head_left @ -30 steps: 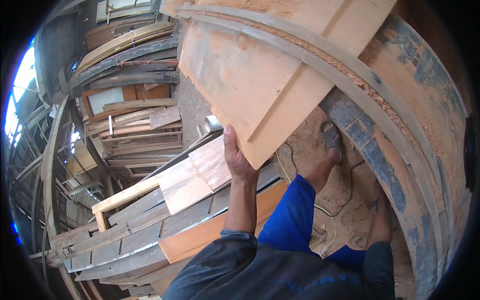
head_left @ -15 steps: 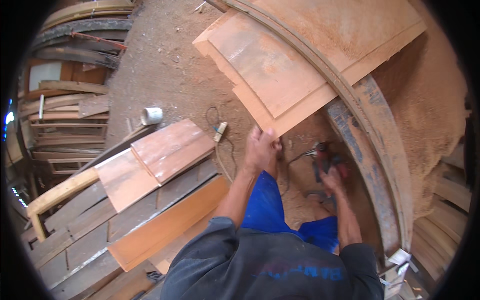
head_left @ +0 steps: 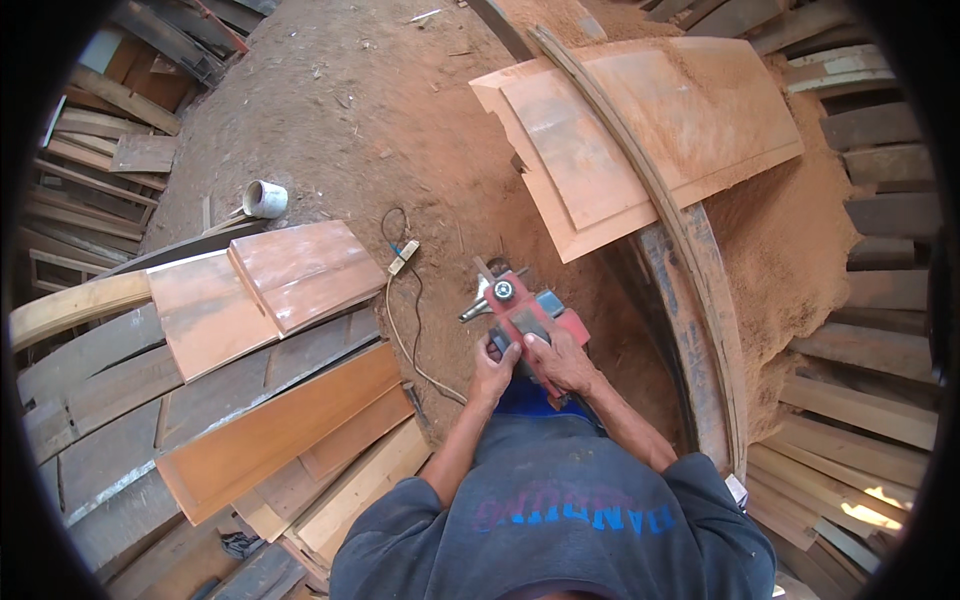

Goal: The person repeatedly tests the fit of wooden blocks against the edge of a large wooden board by hand and handles an electric planer.

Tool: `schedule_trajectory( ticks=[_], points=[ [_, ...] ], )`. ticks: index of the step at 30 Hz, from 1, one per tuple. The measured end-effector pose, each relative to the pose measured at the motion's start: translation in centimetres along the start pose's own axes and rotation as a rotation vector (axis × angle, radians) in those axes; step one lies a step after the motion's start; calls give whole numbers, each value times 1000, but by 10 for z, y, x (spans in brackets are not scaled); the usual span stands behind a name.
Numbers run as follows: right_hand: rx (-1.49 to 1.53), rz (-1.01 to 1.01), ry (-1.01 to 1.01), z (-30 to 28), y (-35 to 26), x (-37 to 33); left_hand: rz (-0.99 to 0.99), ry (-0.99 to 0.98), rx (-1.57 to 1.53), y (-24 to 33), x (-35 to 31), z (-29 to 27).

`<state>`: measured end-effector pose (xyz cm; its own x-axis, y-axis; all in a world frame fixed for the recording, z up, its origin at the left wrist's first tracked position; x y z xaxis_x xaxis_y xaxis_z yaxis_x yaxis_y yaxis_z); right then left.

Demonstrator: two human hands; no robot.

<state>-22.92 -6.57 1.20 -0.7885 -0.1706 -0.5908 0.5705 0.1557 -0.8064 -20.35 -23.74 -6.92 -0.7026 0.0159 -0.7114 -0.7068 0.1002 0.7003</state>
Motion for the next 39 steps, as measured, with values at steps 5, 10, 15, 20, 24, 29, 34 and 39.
schedule_trajectory(
  ticks=[5, 10, 15, 20, 24, 29, 34, 39],
  points=[
    [44, -144, 13, 1, -80, -18, 275, 199, 105, 57, -14, -19],
    [5, -171, 60, -21, -107, -32, 393, 130, 57, 111, -19, 9],
    [40, -29, 193, -56, -90, -48, 401, 25, 42, 120, -20, 49],
    [15, -67, 233, -69, -54, -52, 381, -37, 73, 106, -18, 69],
    [-3, -149, 285, -72, -56, -38, 403, -27, 73, 127, -10, 65],
    [-11, -140, 244, -75, -72, -6, 397, -35, -70, 147, 20, 56],
    [-26, -166, 252, -78, -106, 28, 433, -109, -121, 185, 50, 48],
    [-149, -225, 288, -85, -147, 76, 459, -123, -196, 225, 86, 35]
  ],
)
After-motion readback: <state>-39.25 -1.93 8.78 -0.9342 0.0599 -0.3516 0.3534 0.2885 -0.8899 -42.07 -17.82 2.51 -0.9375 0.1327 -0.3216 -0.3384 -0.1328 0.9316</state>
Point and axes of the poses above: each hand's wrist, its own x-axis towards the middle knuckle, its own z-axis out of the palm, y = z × x, the point moved 6 cm from there along x, towards the middle knuckle, and after that the axes turned 2 degrees about -z, right-handed, at the moved point
